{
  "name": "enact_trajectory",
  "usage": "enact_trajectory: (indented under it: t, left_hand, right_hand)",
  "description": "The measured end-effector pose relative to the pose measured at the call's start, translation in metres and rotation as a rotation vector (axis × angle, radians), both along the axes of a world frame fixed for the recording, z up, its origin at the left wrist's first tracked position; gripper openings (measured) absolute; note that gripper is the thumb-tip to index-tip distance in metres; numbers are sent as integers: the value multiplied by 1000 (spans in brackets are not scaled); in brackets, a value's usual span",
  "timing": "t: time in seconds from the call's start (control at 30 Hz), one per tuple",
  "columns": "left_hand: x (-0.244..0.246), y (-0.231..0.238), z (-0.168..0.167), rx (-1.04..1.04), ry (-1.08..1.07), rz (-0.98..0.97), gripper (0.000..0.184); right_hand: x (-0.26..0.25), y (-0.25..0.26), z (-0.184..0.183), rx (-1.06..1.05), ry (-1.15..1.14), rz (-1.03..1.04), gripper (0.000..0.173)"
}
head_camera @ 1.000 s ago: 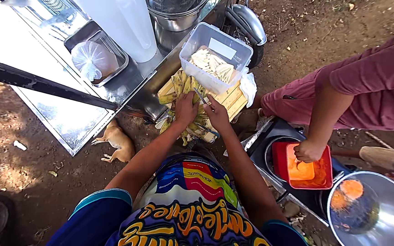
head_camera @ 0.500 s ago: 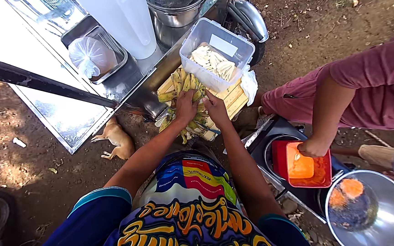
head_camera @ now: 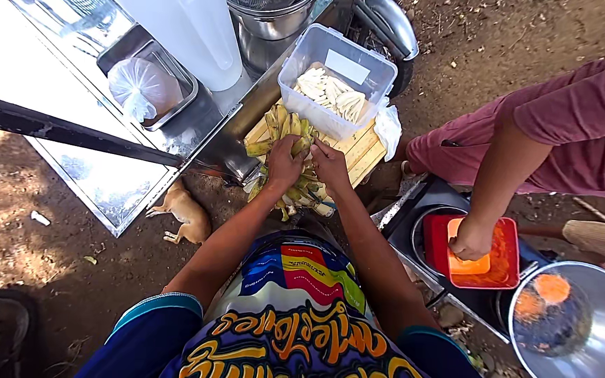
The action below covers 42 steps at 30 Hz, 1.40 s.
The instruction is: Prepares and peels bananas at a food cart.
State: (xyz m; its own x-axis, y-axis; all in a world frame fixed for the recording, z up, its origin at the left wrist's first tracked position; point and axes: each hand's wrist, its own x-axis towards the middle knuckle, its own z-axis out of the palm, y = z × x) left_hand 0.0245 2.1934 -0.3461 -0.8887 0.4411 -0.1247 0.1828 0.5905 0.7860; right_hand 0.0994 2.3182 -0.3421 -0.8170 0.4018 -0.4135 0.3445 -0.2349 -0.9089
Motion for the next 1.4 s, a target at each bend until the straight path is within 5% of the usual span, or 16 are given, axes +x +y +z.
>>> enact_trajectory:
  t: [0.6,1.2,1.4]
  left_hand:
    - [0,-10,-1,210,-117,65,33]
    - [1,-48,-9,643,-207,242,30]
    - [-3,-37,-3,623,-160,355,28]
  right_hand:
    - [0,-8,6,-212,-18,-95,42]
    - [2,-11,-31,-421,-93,-201,42]
    - [1,-17,11,-303,-22,-81,43]
